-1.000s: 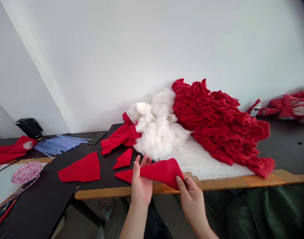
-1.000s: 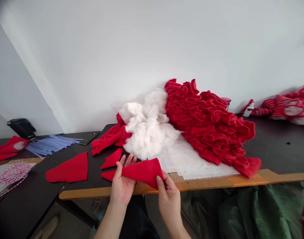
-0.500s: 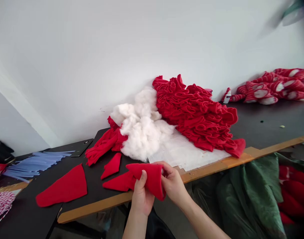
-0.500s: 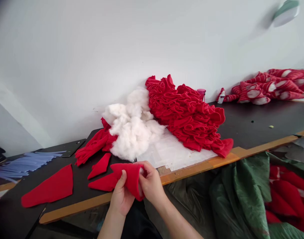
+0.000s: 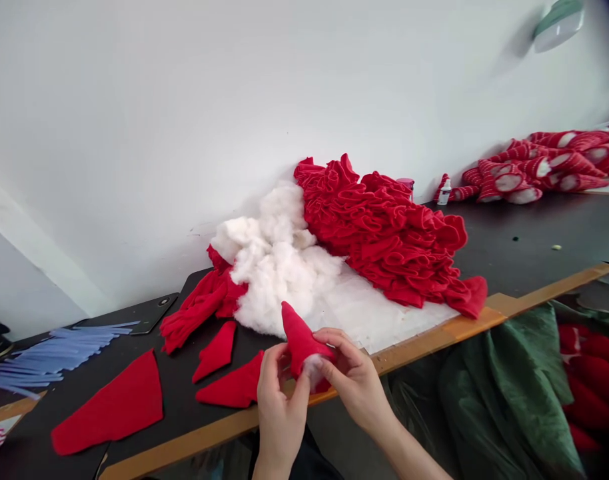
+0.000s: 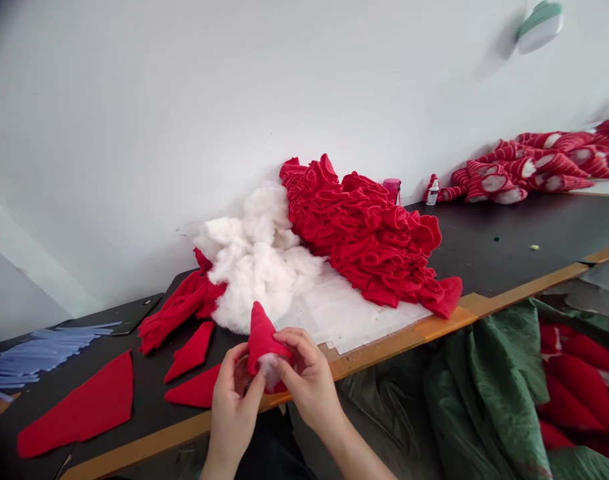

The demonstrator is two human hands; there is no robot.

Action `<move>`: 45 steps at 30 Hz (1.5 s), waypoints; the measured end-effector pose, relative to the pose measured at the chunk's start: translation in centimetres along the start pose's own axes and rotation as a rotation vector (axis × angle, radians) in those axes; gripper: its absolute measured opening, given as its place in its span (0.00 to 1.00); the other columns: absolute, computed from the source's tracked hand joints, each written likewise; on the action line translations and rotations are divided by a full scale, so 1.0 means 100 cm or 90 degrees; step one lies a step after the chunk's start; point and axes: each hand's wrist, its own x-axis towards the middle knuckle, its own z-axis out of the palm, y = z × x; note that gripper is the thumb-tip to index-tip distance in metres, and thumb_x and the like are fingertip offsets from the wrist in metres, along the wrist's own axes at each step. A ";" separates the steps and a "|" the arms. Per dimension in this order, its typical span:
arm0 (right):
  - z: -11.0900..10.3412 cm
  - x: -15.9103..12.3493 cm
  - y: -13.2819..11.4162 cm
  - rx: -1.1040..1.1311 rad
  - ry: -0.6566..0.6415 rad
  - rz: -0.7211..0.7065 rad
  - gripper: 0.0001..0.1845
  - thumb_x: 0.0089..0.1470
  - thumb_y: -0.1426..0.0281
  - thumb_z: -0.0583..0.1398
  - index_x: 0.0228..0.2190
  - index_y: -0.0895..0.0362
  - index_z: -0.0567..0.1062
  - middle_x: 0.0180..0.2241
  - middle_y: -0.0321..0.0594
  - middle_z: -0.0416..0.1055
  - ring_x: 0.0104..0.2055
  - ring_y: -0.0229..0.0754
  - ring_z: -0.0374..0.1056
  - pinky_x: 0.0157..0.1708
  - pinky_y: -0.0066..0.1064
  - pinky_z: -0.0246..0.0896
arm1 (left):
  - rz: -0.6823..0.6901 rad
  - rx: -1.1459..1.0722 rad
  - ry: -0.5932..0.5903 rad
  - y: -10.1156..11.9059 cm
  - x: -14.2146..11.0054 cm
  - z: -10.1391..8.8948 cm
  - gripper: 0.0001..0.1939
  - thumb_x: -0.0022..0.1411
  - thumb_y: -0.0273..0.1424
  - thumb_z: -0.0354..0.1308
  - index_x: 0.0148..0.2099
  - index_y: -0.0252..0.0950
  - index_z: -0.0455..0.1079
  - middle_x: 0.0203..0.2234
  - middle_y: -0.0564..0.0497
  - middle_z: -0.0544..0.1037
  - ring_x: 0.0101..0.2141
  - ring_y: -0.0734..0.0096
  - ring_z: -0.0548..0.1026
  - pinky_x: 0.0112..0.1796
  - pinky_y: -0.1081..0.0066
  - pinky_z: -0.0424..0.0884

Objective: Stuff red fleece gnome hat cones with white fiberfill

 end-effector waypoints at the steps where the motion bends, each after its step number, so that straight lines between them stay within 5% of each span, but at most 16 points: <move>1: -0.001 0.000 0.002 -0.018 0.012 -0.021 0.10 0.47 0.72 0.61 0.35 0.54 0.76 0.38 0.42 0.71 0.43 0.44 0.68 0.40 0.32 0.66 | 0.009 0.012 -0.016 0.001 0.001 -0.001 0.16 0.55 0.32 0.60 0.47 0.39 0.67 0.42 0.44 0.73 0.41 0.61 0.73 0.42 0.66 0.70; 6: 0.000 -0.002 0.016 -0.110 -0.021 -0.094 0.19 0.41 0.81 0.53 0.34 0.53 0.74 0.37 0.39 0.71 0.42 0.43 0.67 0.42 0.33 0.63 | 0.068 0.079 -0.044 0.013 0.004 -0.002 0.12 0.54 0.30 0.59 0.43 0.39 0.69 0.39 0.45 0.74 0.39 0.61 0.73 0.40 0.67 0.69; 11: 0.004 -0.006 0.019 -0.169 -0.006 -0.075 0.15 0.41 0.81 0.52 0.31 0.54 0.70 0.32 0.36 0.70 0.34 0.39 0.67 0.35 0.28 0.62 | 0.132 0.173 -0.036 0.012 0.009 0.004 0.05 0.53 0.28 0.58 0.35 0.39 0.71 0.29 0.49 0.74 0.32 0.64 0.72 0.34 0.70 0.66; 18: 0.000 0.007 0.023 -0.257 0.133 -0.110 0.14 0.35 0.80 0.50 0.26 0.55 0.67 0.28 0.36 0.67 0.31 0.40 0.64 0.31 0.29 0.59 | 0.124 0.226 0.114 0.001 0.016 -0.002 0.08 0.49 0.25 0.58 0.34 0.40 0.71 0.29 0.48 0.74 0.32 0.60 0.71 0.35 0.67 0.65; 24: 0.003 0.003 0.018 -0.237 0.044 -0.105 0.15 0.41 0.79 0.53 0.34 0.55 0.68 0.33 0.38 0.68 0.35 0.41 0.65 0.36 0.31 0.62 | 0.168 0.173 0.056 0.022 0.009 0.005 0.14 0.48 0.27 0.61 0.41 0.40 0.71 0.37 0.45 0.74 0.39 0.58 0.71 0.40 0.65 0.66; 29: 0.005 -0.004 0.018 -0.257 0.013 -0.115 0.14 0.47 0.79 0.53 0.35 0.54 0.71 0.33 0.38 0.69 0.37 0.42 0.66 0.37 0.32 0.62 | 0.203 0.253 0.092 0.007 0.012 0.007 0.05 0.52 0.27 0.57 0.33 0.40 0.71 0.27 0.49 0.73 0.31 0.63 0.71 0.34 0.69 0.66; 32: 0.002 0.002 0.023 -0.288 0.082 -0.115 0.18 0.39 0.83 0.50 0.31 0.55 0.71 0.31 0.37 0.69 0.35 0.41 0.66 0.35 0.31 0.61 | 0.171 0.253 0.126 0.003 0.014 0.003 0.04 0.51 0.27 0.57 0.33 0.40 0.69 0.27 0.49 0.73 0.32 0.64 0.72 0.35 0.68 0.66; 36: 0.000 0.010 0.022 -0.268 0.108 -0.139 0.20 0.36 0.82 0.50 0.31 0.55 0.71 0.31 0.37 0.68 0.35 0.41 0.65 0.35 0.31 0.61 | 0.032 0.098 0.039 0.010 0.006 0.001 0.12 0.53 0.30 0.58 0.42 0.39 0.65 0.35 0.47 0.73 0.36 0.64 0.72 0.35 0.69 0.68; 40: 0.004 0.001 0.017 -0.213 0.086 -0.114 0.17 0.41 0.81 0.52 0.34 0.55 0.71 0.34 0.38 0.68 0.38 0.42 0.65 0.38 0.32 0.62 | -0.021 0.077 0.039 0.007 -0.002 0.006 0.16 0.50 0.31 0.61 0.42 0.39 0.65 0.37 0.47 0.73 0.38 0.63 0.72 0.37 0.68 0.69; 45: 0.007 -0.022 0.024 -0.107 0.041 0.033 0.20 0.50 0.71 0.58 0.46 0.54 0.67 0.44 0.43 0.69 0.45 0.45 0.67 0.41 0.33 0.65 | -0.015 0.105 0.080 -0.006 -0.001 0.011 0.11 0.52 0.28 0.58 0.39 0.39 0.64 0.34 0.48 0.73 0.36 0.63 0.72 0.38 0.65 0.68</move>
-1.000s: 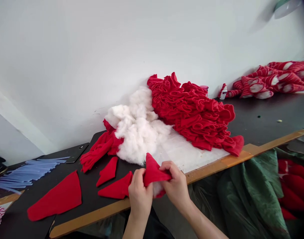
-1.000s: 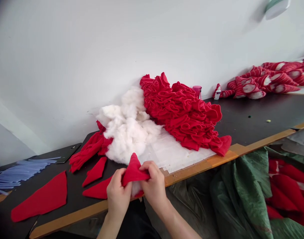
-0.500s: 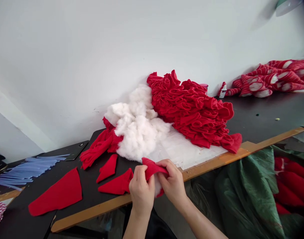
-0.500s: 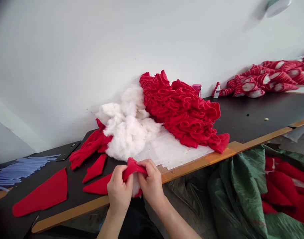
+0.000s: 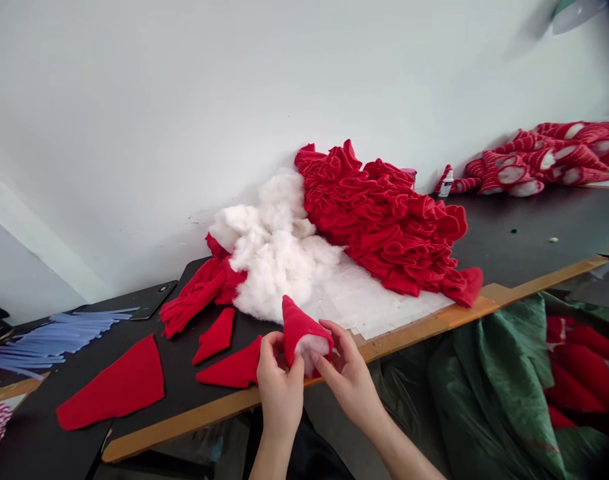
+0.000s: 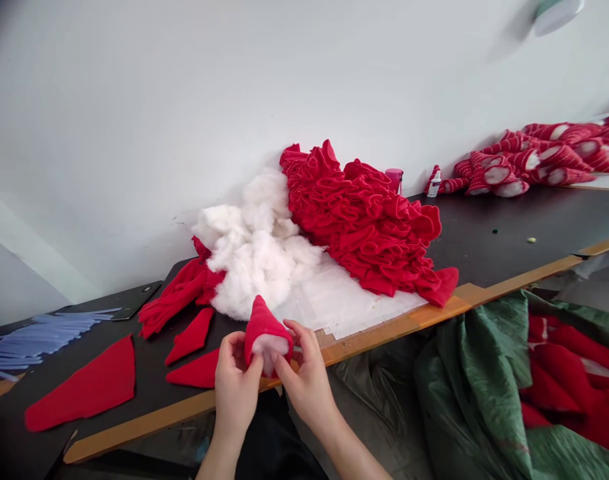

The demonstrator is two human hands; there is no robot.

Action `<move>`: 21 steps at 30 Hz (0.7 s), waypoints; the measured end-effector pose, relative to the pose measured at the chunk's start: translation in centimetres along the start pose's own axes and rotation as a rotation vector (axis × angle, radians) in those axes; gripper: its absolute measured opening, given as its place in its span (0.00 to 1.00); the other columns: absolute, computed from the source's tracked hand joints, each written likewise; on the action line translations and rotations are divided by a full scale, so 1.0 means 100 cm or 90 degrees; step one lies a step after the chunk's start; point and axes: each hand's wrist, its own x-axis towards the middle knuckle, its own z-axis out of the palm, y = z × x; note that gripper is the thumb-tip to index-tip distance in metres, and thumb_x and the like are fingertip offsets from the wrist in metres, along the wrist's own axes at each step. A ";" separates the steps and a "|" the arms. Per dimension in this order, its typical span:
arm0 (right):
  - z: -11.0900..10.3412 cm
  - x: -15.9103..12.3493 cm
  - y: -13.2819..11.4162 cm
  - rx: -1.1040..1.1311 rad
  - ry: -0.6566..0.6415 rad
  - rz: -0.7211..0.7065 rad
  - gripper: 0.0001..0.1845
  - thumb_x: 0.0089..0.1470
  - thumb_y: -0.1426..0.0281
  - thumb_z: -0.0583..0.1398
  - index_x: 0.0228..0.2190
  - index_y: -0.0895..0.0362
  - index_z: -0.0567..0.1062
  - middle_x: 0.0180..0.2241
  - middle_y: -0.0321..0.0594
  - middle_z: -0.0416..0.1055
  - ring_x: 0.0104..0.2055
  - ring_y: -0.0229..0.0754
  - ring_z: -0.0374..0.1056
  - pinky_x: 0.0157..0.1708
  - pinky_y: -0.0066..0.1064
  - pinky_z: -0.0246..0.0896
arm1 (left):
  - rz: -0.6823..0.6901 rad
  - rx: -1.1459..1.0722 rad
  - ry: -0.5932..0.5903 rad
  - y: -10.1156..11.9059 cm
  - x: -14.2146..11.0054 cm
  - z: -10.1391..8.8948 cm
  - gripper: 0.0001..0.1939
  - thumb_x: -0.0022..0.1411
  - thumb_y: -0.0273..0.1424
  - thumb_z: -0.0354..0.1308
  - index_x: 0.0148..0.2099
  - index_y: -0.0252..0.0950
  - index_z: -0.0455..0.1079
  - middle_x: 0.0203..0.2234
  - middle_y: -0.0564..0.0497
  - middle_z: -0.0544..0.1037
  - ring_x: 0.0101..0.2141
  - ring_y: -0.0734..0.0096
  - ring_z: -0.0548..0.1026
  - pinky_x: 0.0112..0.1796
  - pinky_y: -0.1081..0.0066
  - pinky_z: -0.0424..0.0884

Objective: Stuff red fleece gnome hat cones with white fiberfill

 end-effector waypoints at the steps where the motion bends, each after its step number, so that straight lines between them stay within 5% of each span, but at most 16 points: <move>1: 0.001 -0.002 0.002 0.002 0.004 0.023 0.19 0.49 0.71 0.58 0.46 0.55 0.67 0.43 0.42 0.70 0.43 0.44 0.68 0.40 0.33 0.66 | 0.004 0.002 0.001 -0.001 0.000 0.001 0.11 0.51 0.27 0.57 0.39 0.39 0.64 0.34 0.49 0.73 0.36 0.63 0.72 0.38 0.65 0.68; 7: 0.001 0.003 0.006 0.009 0.083 0.078 0.07 0.42 0.75 0.55 0.28 0.56 0.68 0.24 0.35 0.69 0.26 0.39 0.64 0.25 0.27 0.62 | 0.059 0.087 0.052 0.001 -0.001 0.001 0.09 0.48 0.23 0.57 0.34 0.39 0.66 0.29 0.49 0.73 0.34 0.61 0.71 0.38 0.64 0.66; 11: -0.008 0.001 -0.001 0.015 0.006 0.054 0.12 0.46 0.74 0.56 0.36 0.56 0.69 0.34 0.39 0.71 0.34 0.42 0.68 0.32 0.29 0.65 | 0.001 -0.039 -0.047 0.008 -0.006 -0.003 0.15 0.52 0.30 0.59 0.44 0.39 0.64 0.39 0.46 0.73 0.39 0.61 0.72 0.39 0.66 0.68; 15: -0.014 -0.004 -0.011 0.042 -0.100 0.050 0.16 0.52 0.68 0.56 0.44 0.55 0.69 0.44 0.43 0.70 0.44 0.46 0.68 0.37 0.31 0.66 | 0.004 -0.010 -0.015 0.012 -0.007 -0.003 0.13 0.53 0.34 0.59 0.41 0.38 0.65 0.36 0.47 0.73 0.38 0.61 0.72 0.38 0.67 0.67; 21: -0.007 0.005 0.001 -0.097 0.078 0.072 0.03 0.47 0.71 0.57 0.27 0.57 0.71 0.22 0.35 0.69 0.24 0.39 0.63 0.23 0.27 0.60 | 0.100 0.183 0.048 -0.005 -0.001 0.003 0.06 0.51 0.29 0.54 0.35 0.37 0.66 0.27 0.48 0.74 0.30 0.60 0.72 0.33 0.64 0.68</move>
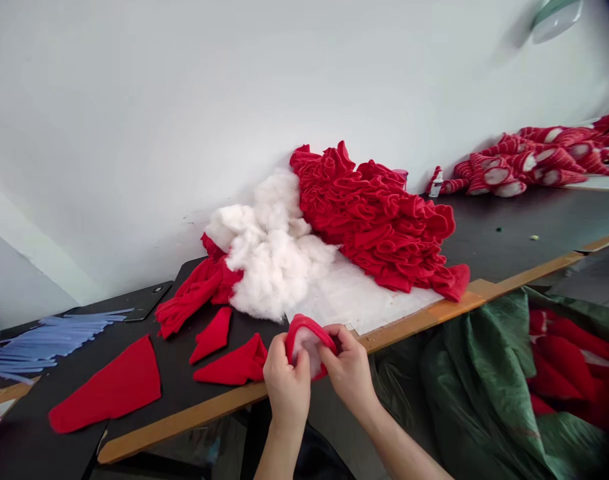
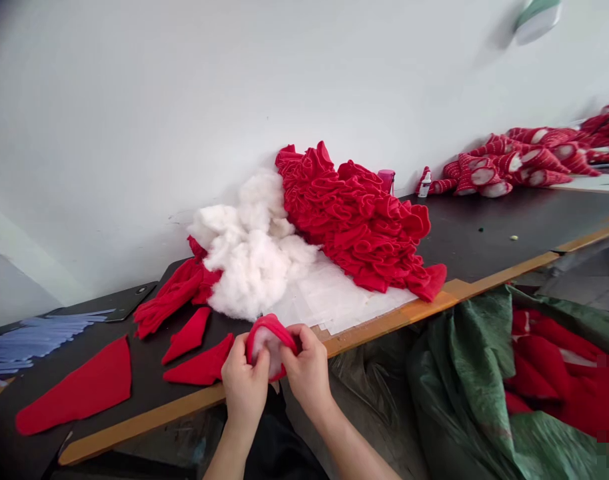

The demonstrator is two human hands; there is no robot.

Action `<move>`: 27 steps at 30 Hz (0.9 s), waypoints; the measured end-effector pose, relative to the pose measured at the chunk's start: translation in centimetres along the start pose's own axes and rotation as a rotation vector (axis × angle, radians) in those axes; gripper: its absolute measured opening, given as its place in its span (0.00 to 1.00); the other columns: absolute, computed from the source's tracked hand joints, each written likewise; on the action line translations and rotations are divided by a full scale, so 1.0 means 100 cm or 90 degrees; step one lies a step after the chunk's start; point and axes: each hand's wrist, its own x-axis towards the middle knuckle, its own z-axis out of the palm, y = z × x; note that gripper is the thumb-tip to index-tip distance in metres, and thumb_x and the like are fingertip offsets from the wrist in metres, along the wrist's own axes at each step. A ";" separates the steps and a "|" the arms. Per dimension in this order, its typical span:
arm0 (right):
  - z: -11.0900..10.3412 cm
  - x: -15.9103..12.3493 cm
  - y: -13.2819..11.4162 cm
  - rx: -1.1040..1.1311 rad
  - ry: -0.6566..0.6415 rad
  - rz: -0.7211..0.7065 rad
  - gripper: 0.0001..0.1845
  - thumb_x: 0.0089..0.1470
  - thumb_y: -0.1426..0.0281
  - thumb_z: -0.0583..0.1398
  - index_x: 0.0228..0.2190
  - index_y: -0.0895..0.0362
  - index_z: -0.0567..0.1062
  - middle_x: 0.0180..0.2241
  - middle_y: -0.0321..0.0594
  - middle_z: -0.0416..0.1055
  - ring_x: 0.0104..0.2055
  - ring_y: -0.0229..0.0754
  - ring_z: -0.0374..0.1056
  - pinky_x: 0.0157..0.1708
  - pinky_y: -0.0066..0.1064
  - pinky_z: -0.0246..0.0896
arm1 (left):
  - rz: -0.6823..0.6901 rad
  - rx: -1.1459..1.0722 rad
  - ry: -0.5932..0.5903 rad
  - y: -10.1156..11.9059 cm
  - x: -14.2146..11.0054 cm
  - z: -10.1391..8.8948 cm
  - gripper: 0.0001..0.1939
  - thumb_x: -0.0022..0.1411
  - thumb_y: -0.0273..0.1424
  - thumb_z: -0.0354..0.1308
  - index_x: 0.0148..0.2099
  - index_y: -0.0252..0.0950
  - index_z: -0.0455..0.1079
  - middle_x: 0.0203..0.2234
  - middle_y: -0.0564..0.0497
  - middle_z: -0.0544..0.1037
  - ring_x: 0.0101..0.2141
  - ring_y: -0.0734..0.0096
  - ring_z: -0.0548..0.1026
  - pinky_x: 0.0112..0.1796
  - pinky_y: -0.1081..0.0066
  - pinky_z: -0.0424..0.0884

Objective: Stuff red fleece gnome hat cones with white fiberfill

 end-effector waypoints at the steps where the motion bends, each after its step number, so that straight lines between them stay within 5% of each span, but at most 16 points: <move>1: 0.000 0.002 0.004 -0.003 0.025 0.005 0.03 0.46 0.71 0.56 0.26 0.57 0.70 0.22 0.35 0.69 0.24 0.39 0.62 0.23 0.27 0.59 | 0.011 0.011 0.011 -0.003 0.000 0.000 0.06 0.51 0.29 0.53 0.35 0.37 0.66 0.27 0.48 0.74 0.31 0.60 0.72 0.34 0.63 0.68; 7: -0.011 0.001 0.009 0.019 -0.034 -0.135 0.09 0.44 0.77 0.54 0.29 0.55 0.69 0.29 0.37 0.68 0.30 0.39 0.65 0.29 0.28 0.62 | 0.044 -0.083 -0.077 -0.005 0.001 -0.010 0.14 0.53 0.30 0.55 0.44 0.37 0.62 0.38 0.45 0.72 0.38 0.62 0.72 0.38 0.64 0.69; 11: -0.010 -0.004 0.000 -0.006 -0.062 -0.154 0.16 0.47 0.74 0.57 0.41 0.54 0.68 0.37 0.39 0.68 0.37 0.42 0.65 0.35 0.30 0.64 | 0.099 -0.074 -0.013 0.004 0.002 -0.007 0.07 0.53 0.26 0.54 0.37 0.38 0.65 0.30 0.49 0.71 0.32 0.65 0.71 0.34 0.67 0.68; 14: -0.006 0.000 -0.003 -0.022 0.008 -0.121 0.09 0.48 0.74 0.56 0.34 0.55 0.70 0.31 0.37 0.68 0.33 0.40 0.64 0.34 0.30 0.61 | 0.107 -0.126 -0.006 0.011 -0.001 -0.003 0.02 0.53 0.27 0.56 0.32 0.38 0.66 0.27 0.50 0.69 0.31 0.66 0.69 0.35 0.67 0.67; 18: -0.007 0.011 -0.005 0.209 0.057 0.019 0.06 0.48 0.68 0.58 0.31 0.55 0.67 0.26 0.33 0.66 0.26 0.37 0.61 0.25 0.26 0.57 | -0.168 -0.468 -0.065 0.017 -0.006 -0.005 0.15 0.50 0.35 0.63 0.42 0.38 0.68 0.39 0.47 0.72 0.42 0.63 0.71 0.42 0.66 0.68; 22: -0.007 0.010 -0.007 0.357 -0.037 0.133 0.15 0.47 0.61 0.62 0.32 0.54 0.65 0.26 0.33 0.66 0.24 0.36 0.62 0.24 0.26 0.59 | -0.490 -0.862 -0.220 0.023 -0.003 -0.003 0.22 0.54 0.45 0.59 0.45 0.33 0.70 0.42 0.40 0.75 0.44 0.58 0.73 0.43 0.62 0.70; 25: -0.005 -0.003 -0.007 0.210 0.015 0.047 0.15 0.49 0.62 0.61 0.37 0.55 0.68 0.32 0.39 0.68 0.31 0.41 0.65 0.30 0.30 0.64 | -0.599 -0.916 -0.146 0.027 0.004 0.007 0.15 0.55 0.36 0.60 0.41 0.30 0.71 0.37 0.40 0.78 0.39 0.61 0.76 0.42 0.65 0.71; 27: -0.004 -0.011 -0.008 0.106 0.078 -0.051 0.14 0.52 0.64 0.59 0.41 0.54 0.70 0.38 0.42 0.67 0.37 0.43 0.65 0.36 0.33 0.65 | -0.566 -0.878 -0.060 0.027 0.005 0.013 0.14 0.54 0.31 0.61 0.43 0.33 0.70 0.35 0.44 0.78 0.35 0.64 0.77 0.38 0.65 0.73</move>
